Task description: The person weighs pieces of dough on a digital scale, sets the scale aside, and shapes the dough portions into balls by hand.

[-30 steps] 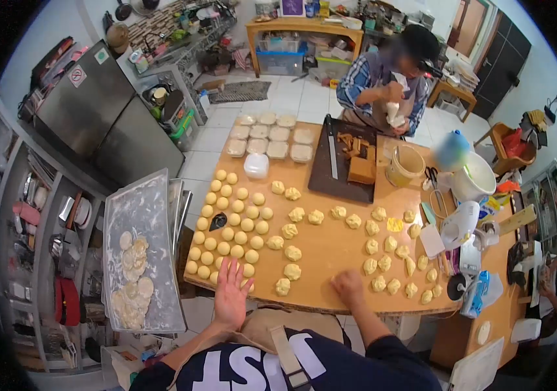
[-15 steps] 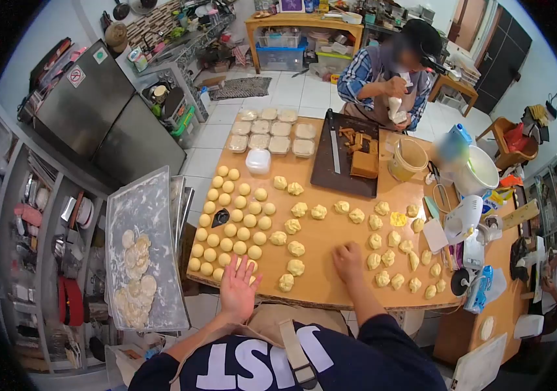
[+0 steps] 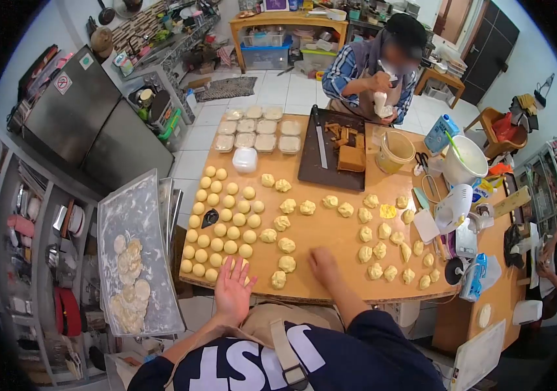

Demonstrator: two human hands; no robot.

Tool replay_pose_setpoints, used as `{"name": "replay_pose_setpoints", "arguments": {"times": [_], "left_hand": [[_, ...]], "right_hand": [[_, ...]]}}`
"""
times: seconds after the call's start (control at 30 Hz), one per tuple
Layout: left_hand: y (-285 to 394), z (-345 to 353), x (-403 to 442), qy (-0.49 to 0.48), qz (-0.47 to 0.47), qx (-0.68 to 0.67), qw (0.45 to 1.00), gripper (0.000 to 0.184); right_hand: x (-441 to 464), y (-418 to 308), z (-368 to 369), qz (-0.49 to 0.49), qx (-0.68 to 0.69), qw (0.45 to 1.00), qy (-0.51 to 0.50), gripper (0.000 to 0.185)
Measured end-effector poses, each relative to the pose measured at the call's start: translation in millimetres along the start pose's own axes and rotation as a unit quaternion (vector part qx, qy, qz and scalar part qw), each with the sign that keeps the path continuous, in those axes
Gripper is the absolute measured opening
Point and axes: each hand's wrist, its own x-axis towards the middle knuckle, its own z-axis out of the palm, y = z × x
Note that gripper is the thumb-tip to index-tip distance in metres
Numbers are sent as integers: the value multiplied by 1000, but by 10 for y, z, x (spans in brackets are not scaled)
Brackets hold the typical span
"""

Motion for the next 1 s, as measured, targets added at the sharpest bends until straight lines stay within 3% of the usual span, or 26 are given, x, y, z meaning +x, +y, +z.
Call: {"name": "replay_pose_setpoints", "arguments": {"times": [0.13, 0.23, 0.33, 0.47, 0.57, 0.67, 0.77, 0.87, 1.0], "left_hand": [[69, -42, -34, -10, 24, 4, 1000, 65], [40, -145, -48, 17, -6, -18, 1000, 65], [8, -112, -54, 27, -24, -29, 999, 64], [48, -131, -24, 0, -14, -20, 1000, 66], [21, -177, -12, -1, -8, -21, 1000, 66], [11, -139, -35, 17, -31, -19, 999, 66], [-28, -81, -65, 11, -39, -15, 999, 66], [21, -84, -29, -17, -11, -3, 1000, 66], [7, -155, -74, -30, -1, -6, 1000, 65]], "right_hand": [[-457, 234, -170, 36, -55, 981, -182, 12], [-177, 317, -297, 42, -52, 998, -13, 12], [227, 160, -35, 5, -12, 997, 80, 10], [-299, -2, 103, -25, 36, 999, -9, 8], [-455, 240, -268, 42, -49, 992, -108, 9], [-82, 393, -217, 48, -54, 997, 24, 11], [74, 188, 122, 30, 11, 996, 86, 13], [-335, 0, 26, 1, 25, 999, -45, 13], [-432, 318, -236, 57, -21, 998, -20, 13]]}}
